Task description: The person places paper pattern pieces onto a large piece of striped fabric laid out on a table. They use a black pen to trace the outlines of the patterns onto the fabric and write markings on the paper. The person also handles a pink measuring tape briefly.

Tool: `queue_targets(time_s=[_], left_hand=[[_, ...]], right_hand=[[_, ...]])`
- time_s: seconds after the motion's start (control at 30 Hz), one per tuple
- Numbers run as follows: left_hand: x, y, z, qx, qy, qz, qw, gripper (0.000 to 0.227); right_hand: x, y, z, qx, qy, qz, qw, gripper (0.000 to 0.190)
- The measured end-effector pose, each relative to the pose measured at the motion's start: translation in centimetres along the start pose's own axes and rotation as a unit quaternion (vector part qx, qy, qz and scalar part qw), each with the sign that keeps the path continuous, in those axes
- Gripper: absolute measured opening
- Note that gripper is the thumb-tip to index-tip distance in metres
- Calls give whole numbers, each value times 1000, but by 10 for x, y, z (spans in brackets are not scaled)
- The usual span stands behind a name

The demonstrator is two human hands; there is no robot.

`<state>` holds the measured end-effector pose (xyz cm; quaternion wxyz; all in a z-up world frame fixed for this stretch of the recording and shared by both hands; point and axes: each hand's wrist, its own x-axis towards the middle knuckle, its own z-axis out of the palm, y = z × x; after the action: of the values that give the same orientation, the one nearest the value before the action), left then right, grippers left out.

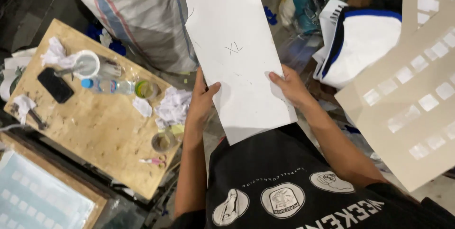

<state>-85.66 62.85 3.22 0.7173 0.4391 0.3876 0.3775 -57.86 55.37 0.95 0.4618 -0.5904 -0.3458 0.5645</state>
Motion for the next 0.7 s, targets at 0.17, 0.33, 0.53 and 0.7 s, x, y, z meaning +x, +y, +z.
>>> queue_targets(time_s=[0.17,0.33,0.53,0.7], left_hand=[[64,12,-14,76,16,62,995,75],[134,33,-15,118,57,126,983,72],[279,49,20,66,13,116,991,68],[451,81,88,-35,-119,95,988,68]], right_hand=[[50,-30,13,4,26,-7,1000,47],[109,-44,6,-28,45,-44,998,49],[176,-92,-43,-135,130,-108,976,55],[261,-138,-115,-79,255,-8,964,49]])
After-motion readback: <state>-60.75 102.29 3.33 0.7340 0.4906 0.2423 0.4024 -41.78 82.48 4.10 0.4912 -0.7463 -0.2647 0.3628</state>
